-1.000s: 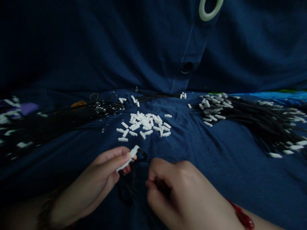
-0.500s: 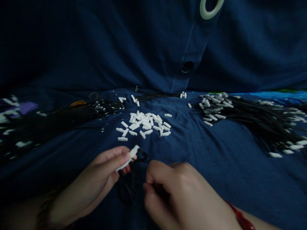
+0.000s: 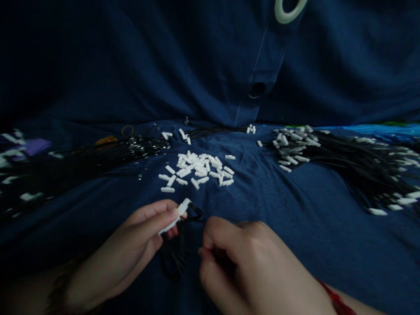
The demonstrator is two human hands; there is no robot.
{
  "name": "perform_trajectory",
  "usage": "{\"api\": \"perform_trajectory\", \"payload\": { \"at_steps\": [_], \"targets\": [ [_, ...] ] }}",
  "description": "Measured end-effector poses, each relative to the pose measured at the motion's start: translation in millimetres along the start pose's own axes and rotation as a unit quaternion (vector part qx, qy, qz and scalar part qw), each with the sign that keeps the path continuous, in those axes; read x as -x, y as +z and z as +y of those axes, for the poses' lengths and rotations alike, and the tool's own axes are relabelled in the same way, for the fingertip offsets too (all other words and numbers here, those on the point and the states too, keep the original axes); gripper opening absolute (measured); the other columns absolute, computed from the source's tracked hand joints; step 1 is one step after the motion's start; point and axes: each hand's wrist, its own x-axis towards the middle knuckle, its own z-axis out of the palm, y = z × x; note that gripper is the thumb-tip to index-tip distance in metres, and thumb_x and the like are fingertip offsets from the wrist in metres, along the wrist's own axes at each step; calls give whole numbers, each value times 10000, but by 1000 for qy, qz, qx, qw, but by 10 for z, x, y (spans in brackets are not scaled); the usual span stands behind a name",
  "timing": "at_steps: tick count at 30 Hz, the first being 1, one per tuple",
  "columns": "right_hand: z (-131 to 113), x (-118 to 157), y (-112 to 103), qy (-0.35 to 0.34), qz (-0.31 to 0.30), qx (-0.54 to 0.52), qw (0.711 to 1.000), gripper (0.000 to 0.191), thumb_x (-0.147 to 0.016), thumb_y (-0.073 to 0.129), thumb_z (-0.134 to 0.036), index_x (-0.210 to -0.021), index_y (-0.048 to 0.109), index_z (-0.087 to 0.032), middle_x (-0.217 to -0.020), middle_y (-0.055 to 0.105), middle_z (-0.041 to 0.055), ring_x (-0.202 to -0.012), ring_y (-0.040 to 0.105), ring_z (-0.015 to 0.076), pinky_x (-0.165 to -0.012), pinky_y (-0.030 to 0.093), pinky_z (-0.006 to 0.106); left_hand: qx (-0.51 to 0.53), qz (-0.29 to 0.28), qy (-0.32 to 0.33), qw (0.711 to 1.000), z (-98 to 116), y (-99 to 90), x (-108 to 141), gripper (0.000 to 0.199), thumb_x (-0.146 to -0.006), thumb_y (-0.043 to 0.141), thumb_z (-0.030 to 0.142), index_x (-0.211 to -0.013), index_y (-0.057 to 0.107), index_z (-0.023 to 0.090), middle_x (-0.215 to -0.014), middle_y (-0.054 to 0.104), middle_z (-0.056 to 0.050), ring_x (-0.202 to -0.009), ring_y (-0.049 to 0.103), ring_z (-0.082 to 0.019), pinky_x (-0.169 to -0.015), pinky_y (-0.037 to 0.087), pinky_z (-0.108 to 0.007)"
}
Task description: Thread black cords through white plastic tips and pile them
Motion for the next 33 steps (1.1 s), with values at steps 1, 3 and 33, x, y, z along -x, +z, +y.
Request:
{"api": "perform_trajectory", "payload": {
  "at_steps": [1, 3, 33],
  "targets": [
    [2, 7, 1, -6, 1, -3, 1000, 125, -761, 420, -141, -711, 493, -230, -572, 546, -75, -467, 513, 64, -410, 317, 184, -1, 0, -1, 1000, -5, -1, 0, 178, -795, 499, 333, -717, 542, 179, -699, 517, 21, -704, 436, -130, -679, 330, -271],
    [5, 21, 7, -8, 4, -4, 1000, 123, -761, 421, -145, -717, 495, -232, -578, 552, -74, -473, 519, 66, -407, 318, 182, -2, 1, 1, 1000, -12, -3, 1, 172, -795, 500, 333, -730, 548, 181, -704, 520, 22, -705, 436, -129, -678, 330, -269],
    [-32, -5, 9, -9, -18, -2, 1000, 125, -746, 425, -122, -714, 495, -220, -563, 551, -71, -469, 519, 68, -419, 318, 183, 14, 0, 0, 1000, 4, 0, 8, 159, -791, 509, 307, -712, 551, 176, -686, 519, 28, -696, 439, -118, -676, 328, -255]
  ]
}}
